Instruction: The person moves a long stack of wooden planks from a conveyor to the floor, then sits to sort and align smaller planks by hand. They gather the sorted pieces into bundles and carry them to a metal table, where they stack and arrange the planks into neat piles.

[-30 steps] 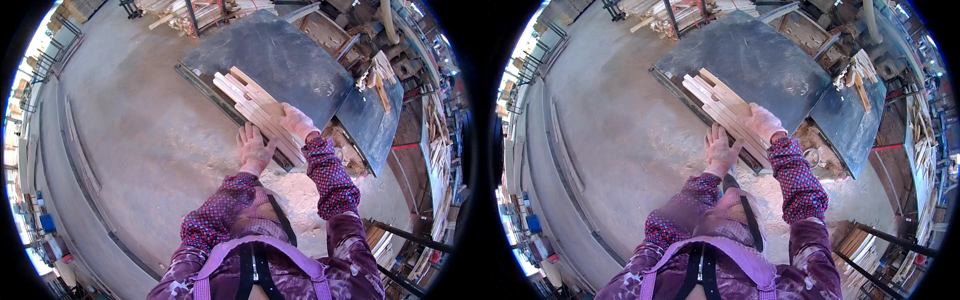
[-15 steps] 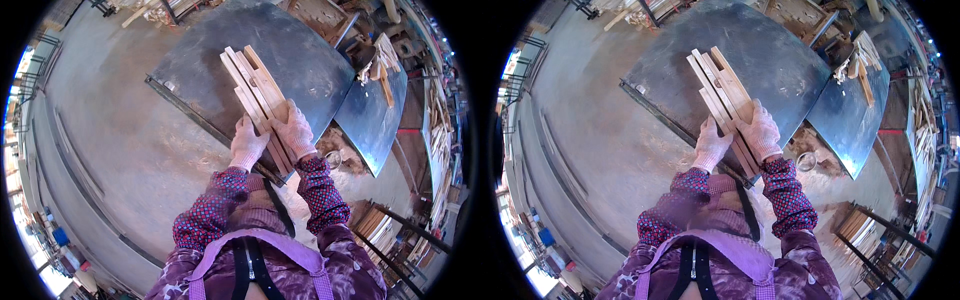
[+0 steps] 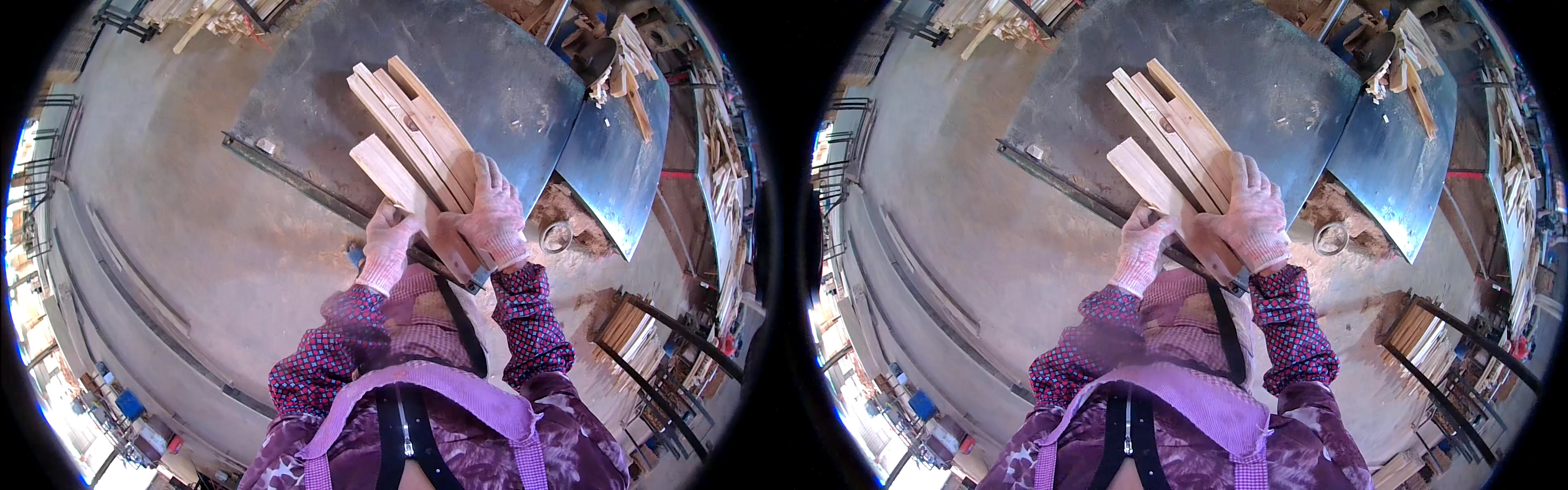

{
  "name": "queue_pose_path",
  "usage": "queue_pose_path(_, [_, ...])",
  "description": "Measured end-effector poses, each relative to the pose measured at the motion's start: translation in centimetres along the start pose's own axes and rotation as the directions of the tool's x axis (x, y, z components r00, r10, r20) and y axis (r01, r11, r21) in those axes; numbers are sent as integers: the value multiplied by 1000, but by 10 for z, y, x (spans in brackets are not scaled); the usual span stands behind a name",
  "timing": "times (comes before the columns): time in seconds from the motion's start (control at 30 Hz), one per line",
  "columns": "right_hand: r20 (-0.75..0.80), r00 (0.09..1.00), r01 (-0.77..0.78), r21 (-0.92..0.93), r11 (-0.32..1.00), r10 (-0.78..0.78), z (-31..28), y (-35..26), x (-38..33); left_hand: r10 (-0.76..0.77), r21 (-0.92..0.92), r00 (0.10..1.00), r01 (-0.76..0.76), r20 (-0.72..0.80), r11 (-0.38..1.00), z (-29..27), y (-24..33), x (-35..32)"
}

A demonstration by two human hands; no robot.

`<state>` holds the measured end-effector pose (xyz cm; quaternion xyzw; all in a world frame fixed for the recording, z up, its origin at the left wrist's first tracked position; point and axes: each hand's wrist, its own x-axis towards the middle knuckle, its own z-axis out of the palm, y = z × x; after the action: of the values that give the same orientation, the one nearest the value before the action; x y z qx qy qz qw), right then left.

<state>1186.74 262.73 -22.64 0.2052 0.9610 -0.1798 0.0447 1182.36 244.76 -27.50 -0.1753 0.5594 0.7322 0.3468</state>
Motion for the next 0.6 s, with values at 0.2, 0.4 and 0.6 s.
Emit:
queue_pose_path(0.2, [40,998,-42,37,998,41,3,2,2,-61,-109,998,64,30,992,-2,4,3])
queue_pose_path(0.4, [68,995,-73,63,995,69,-2,-3,5,104,448,991,-58,-79,892,-6,-13,34])
queue_pose_path(0.6, [83,994,-76,43,996,72,-5,-4,7,170,640,971,-26,-165,768,21,16,35])
